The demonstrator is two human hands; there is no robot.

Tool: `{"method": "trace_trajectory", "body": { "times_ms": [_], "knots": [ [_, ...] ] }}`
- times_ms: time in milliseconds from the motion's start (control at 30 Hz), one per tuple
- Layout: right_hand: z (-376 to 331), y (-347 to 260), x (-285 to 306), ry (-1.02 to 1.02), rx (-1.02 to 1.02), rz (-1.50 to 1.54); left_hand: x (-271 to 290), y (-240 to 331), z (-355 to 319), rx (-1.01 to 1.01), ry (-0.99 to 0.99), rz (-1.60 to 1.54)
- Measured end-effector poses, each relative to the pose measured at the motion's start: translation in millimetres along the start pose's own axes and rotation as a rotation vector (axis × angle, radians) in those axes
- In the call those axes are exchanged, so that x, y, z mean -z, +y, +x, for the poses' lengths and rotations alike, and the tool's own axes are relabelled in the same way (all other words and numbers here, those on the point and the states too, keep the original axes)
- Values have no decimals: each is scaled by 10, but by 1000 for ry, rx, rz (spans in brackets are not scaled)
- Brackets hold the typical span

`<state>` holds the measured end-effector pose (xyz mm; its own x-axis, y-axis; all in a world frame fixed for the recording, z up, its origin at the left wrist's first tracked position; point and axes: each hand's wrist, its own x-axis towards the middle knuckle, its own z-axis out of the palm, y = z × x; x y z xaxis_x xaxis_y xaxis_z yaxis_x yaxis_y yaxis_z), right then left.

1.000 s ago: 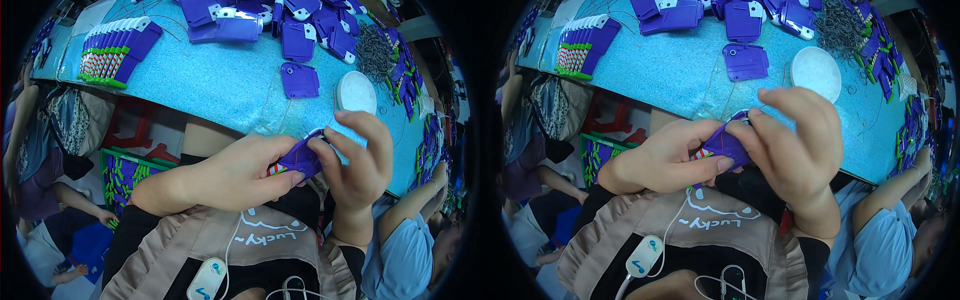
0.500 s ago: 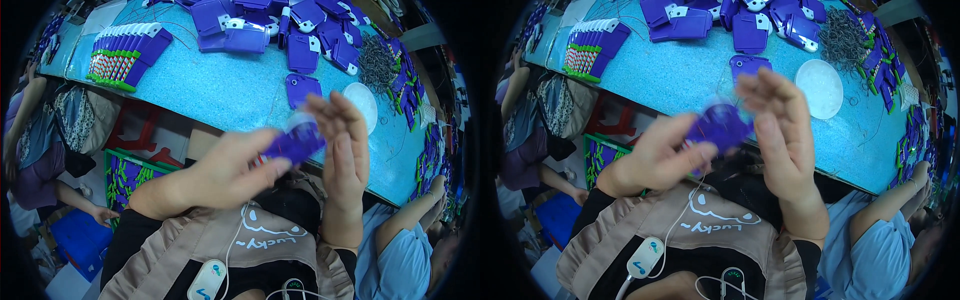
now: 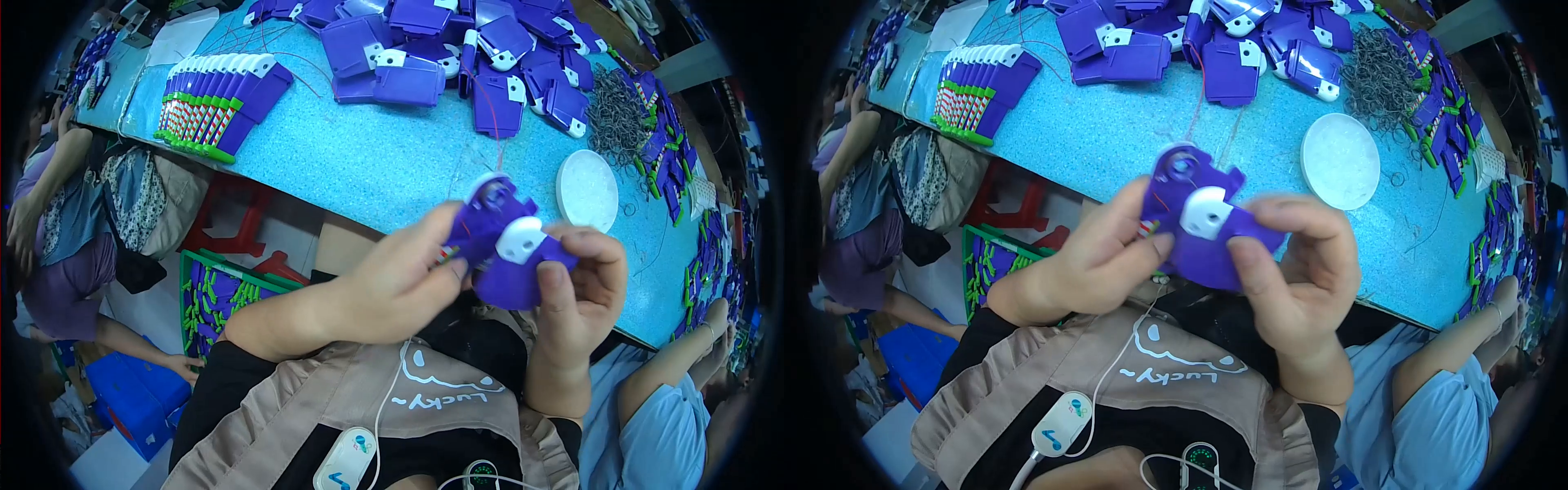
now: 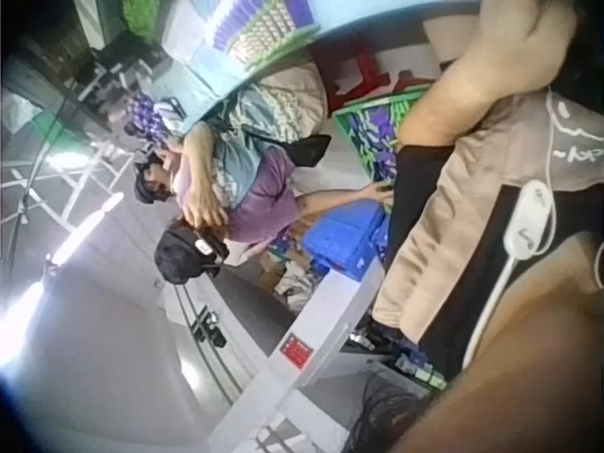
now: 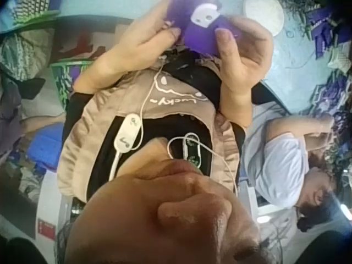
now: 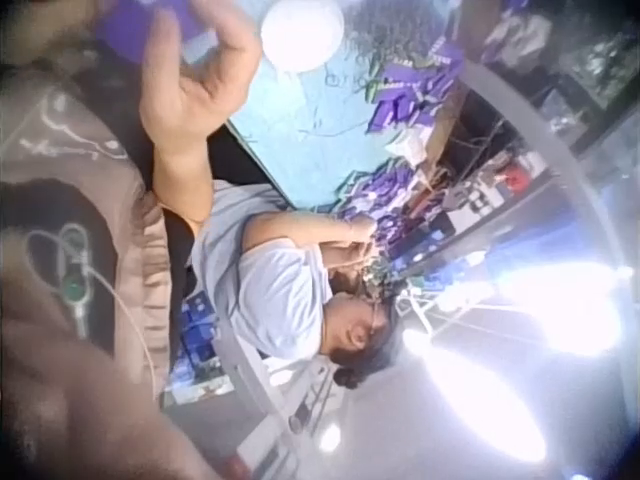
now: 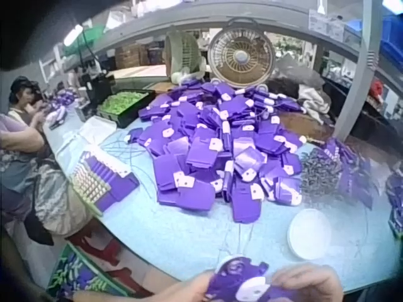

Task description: The person assembles small purple plastic toy parts by hand, fitting plastic casings and springs together at a factory workbench.

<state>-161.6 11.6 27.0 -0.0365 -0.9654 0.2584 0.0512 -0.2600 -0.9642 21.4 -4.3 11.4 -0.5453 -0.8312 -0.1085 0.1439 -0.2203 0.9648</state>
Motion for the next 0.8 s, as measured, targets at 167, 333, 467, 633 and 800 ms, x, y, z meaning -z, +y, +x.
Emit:
{"method": "trace_trajectory", "body": {
  "times_ms": [167, 333, 467, 633, 800],
  "knots": [
    [75, 180, 22, 14, 248, -368, -65, -45, 34, -247, -132, 222],
    [73, 163, -22, 55, 263, -512, -172, -17, 34, -181, -17, 124],
    [69, 119, -11, 21, 391, -602, -143, -58, 40, -243, -21, 230],
    [58, 164, -117, 99, 257, -309, -122, 1, 0, -176, 18, 183],
    [-7, 37, 50, -153, 128, -360, -43, 36, -12, -166, -54, 174]
  ]
}}
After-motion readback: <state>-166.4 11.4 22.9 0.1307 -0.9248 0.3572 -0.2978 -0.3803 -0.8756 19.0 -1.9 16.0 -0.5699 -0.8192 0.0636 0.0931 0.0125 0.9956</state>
